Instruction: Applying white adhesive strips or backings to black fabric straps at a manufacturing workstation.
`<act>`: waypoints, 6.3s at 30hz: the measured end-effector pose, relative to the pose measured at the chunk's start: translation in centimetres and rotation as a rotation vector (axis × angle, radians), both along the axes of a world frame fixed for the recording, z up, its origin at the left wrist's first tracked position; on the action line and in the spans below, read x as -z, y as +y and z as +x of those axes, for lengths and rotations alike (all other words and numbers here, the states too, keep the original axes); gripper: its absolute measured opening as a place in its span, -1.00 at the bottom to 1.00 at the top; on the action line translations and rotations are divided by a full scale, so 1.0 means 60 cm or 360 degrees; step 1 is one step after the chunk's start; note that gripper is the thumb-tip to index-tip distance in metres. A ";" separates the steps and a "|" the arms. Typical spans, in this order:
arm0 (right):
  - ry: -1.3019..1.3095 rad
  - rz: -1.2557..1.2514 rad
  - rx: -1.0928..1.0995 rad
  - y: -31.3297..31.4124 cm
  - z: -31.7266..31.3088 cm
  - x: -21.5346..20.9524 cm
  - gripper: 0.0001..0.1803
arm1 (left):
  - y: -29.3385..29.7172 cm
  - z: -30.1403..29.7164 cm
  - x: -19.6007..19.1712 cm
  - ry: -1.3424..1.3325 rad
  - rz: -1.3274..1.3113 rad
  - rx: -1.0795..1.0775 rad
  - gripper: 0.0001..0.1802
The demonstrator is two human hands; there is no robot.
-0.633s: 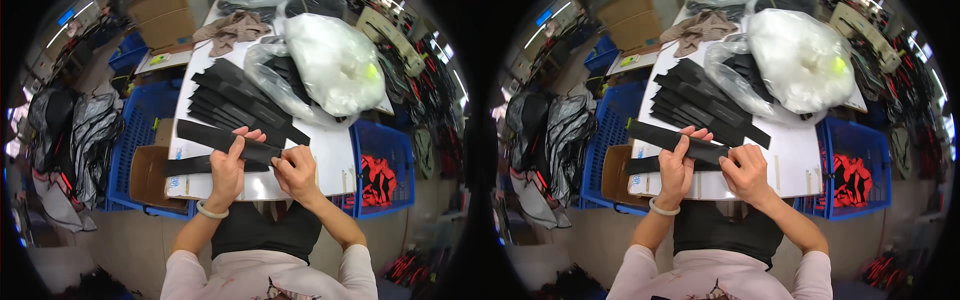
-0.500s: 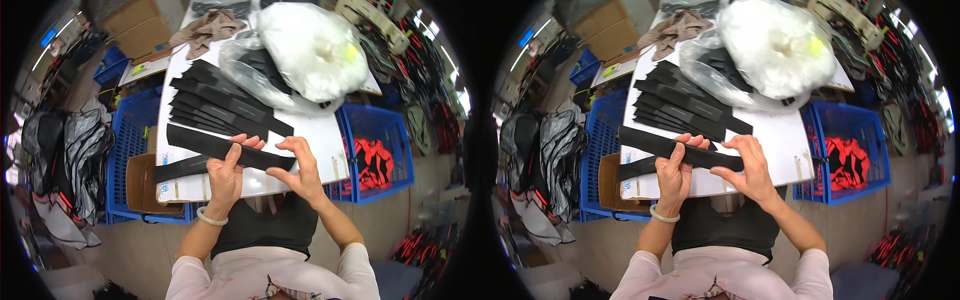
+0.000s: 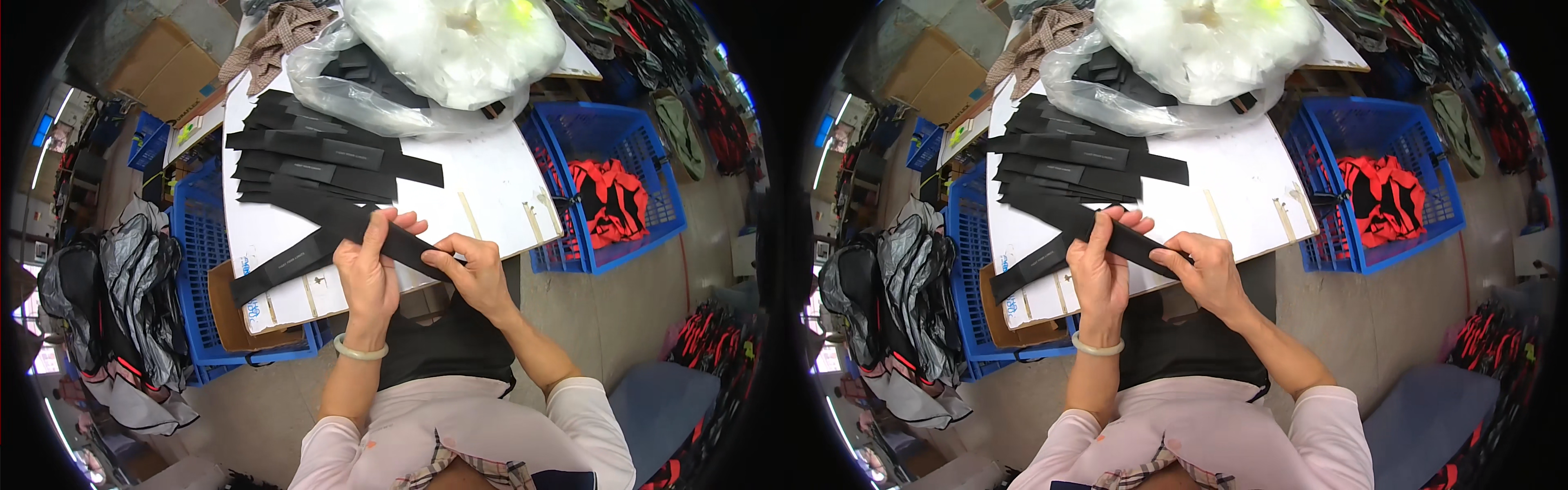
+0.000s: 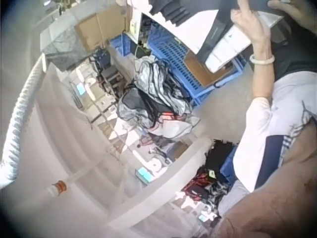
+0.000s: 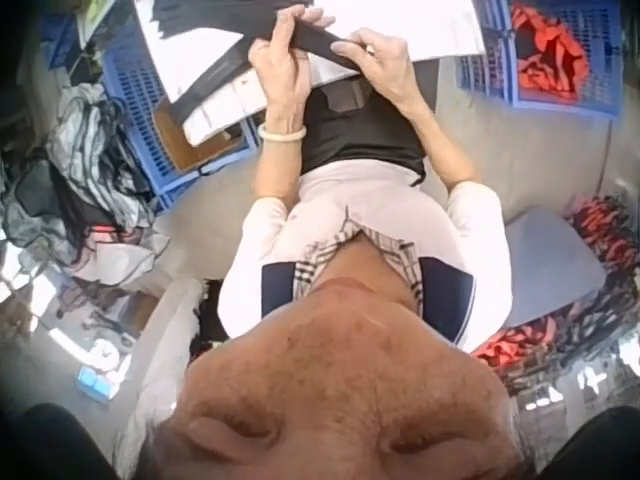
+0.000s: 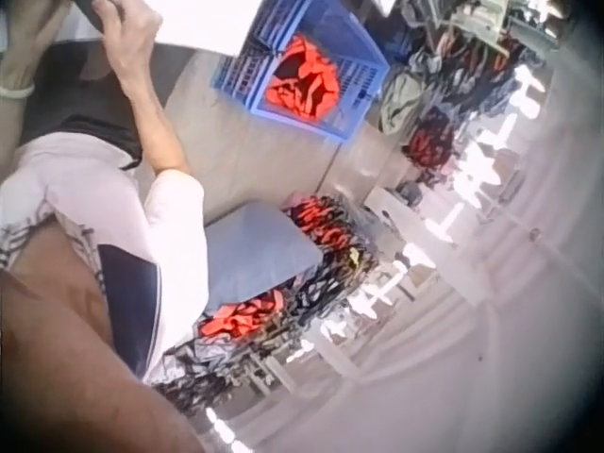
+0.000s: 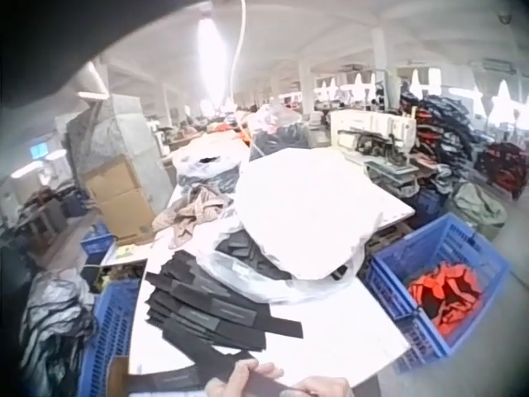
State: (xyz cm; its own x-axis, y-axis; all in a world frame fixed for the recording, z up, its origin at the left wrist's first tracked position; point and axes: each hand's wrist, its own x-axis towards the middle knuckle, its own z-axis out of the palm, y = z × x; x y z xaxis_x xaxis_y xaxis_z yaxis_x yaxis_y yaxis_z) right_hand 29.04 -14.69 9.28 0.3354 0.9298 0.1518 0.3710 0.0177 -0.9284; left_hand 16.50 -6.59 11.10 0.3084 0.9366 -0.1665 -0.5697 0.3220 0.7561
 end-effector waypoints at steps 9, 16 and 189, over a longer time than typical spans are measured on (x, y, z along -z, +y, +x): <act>-0.0420 0.0487 0.0187 0.017 -0.006 0.020 -0.64 | 0.037 0.023 0.011 -0.0324 -0.0052 0.0145 -0.62; -0.0245 0.0421 0.0236 0.019 0.009 0.007 -0.59 | 0.040 0.039 0.017 -0.0526 0.0152 0.0344 -0.63; -0.0287 0.0533 -0.0437 -0.025 -0.024 0.056 -0.86 | -0.028 -0.011 -0.011 -0.0373 0.0511 0.0184 -0.62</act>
State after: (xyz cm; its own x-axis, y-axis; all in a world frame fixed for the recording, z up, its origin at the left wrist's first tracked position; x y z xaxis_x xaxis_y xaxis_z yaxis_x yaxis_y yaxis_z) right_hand 27.62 -16.20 5.95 0.0247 0.8704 0.4917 0.4659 0.4252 -0.7760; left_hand 15.85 -8.27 11.74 0.4094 0.8865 0.2157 -0.7123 0.1628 0.6828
